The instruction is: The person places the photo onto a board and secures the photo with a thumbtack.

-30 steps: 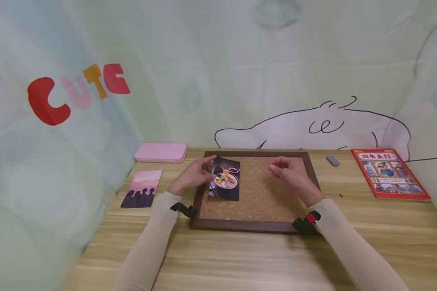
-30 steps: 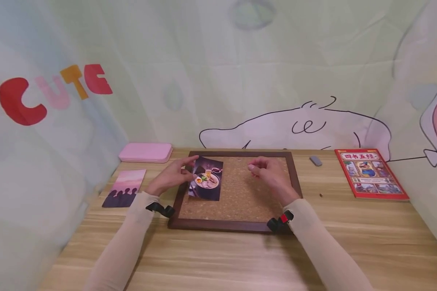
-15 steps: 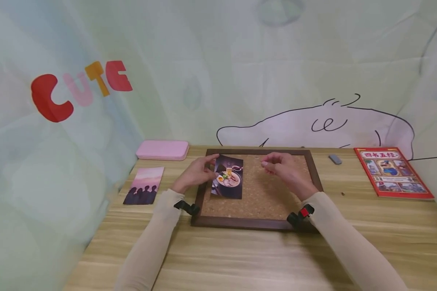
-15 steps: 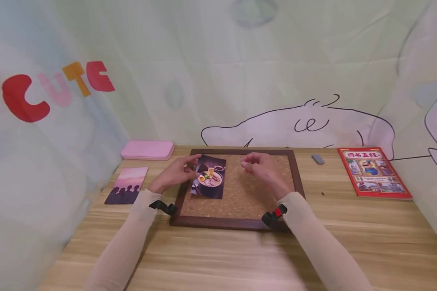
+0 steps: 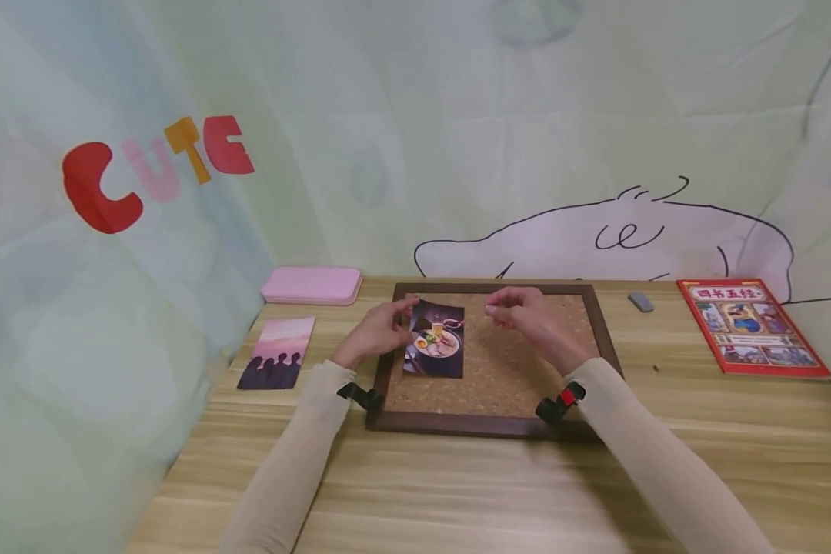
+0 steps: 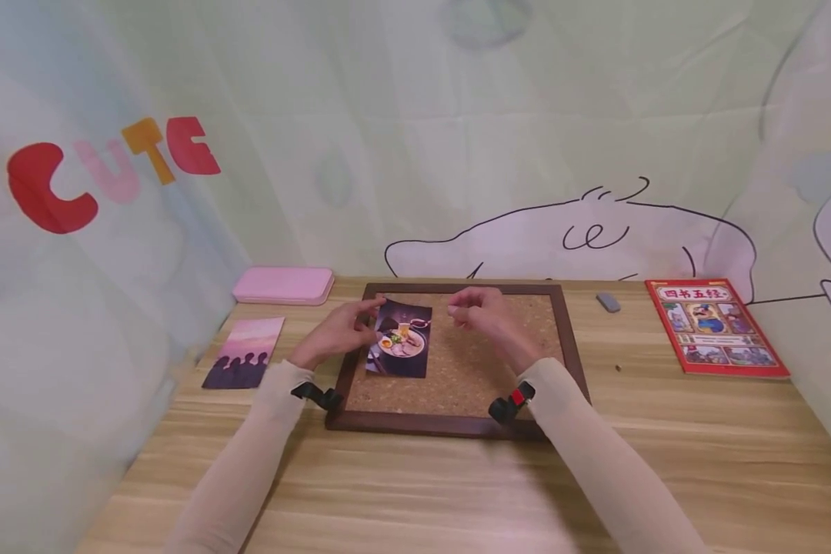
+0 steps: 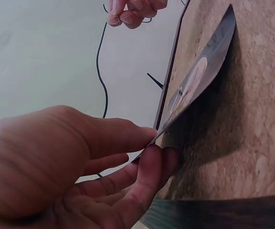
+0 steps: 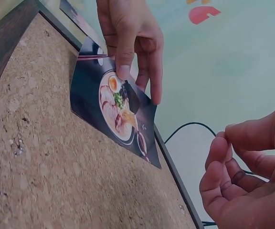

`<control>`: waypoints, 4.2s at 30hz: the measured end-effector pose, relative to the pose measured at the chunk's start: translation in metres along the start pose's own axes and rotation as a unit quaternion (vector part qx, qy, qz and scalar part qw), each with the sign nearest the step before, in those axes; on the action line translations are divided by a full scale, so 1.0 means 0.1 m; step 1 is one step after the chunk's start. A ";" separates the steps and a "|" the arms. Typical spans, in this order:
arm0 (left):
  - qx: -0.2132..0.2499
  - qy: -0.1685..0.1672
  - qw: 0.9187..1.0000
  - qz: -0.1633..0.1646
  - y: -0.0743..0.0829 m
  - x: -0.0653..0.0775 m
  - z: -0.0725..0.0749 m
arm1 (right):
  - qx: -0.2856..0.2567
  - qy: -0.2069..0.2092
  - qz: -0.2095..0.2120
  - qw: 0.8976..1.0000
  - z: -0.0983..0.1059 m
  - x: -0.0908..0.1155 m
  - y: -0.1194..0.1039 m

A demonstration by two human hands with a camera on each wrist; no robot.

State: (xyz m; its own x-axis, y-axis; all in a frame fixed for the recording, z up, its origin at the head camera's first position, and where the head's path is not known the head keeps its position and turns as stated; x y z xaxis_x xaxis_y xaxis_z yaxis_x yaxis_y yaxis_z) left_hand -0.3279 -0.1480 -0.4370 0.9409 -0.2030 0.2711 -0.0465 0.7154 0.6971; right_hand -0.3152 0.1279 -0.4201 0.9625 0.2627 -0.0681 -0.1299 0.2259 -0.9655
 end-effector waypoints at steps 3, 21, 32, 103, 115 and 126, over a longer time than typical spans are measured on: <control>-0.015 -0.002 1.000 -0.006 -0.02 -0.02 -0.02 | -0.002 -0.003 0.003 1.000 -0.03 -0.02 0.00; -0.107 0.040 0.993 -0.030 0.02 0.00 -0.07 | -0.014 -0.009 0.000 1.000 -0.19 -0.07 -0.04; -0.145 0.052 0.988 -0.029 0.06 0.02 -0.09 | -0.006 -0.016 -0.028 0.999 -0.30 -0.18 0.01; -0.200 0.057 0.978 -0.021 0.11 0.04 -0.14 | 0.260 -0.093 0.040 0.960 -0.78 -0.72 0.13; -0.204 0.056 0.977 -0.024 0.11 0.03 -0.15 | 0.243 -0.076 0.027 0.967 -0.75 -0.75 0.15; -0.205 0.056 0.977 -0.023 0.11 0.03 -0.14 | 0.218 -0.069 0.007 0.973 -0.74 -0.76 0.15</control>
State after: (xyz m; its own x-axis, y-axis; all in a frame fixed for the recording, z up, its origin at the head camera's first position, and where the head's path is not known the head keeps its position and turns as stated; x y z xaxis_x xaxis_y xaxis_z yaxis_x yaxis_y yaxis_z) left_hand -0.3207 -0.1309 -0.4377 0.9707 -0.1831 0.1558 0.1130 0.9195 0.3764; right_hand -0.3725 0.0417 -0.4480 0.9225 0.3857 -0.0162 -0.2602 0.5901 -0.7643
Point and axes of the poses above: each hand's wrist, its own x-axis away from the middle knuckle, its own z-axis out of the back of the hand, y = z × x, the point moved 4 cm from there along -x, towards the middle knuckle, and after that the axes turned 15 degrees about z, right-handed, at the moved point
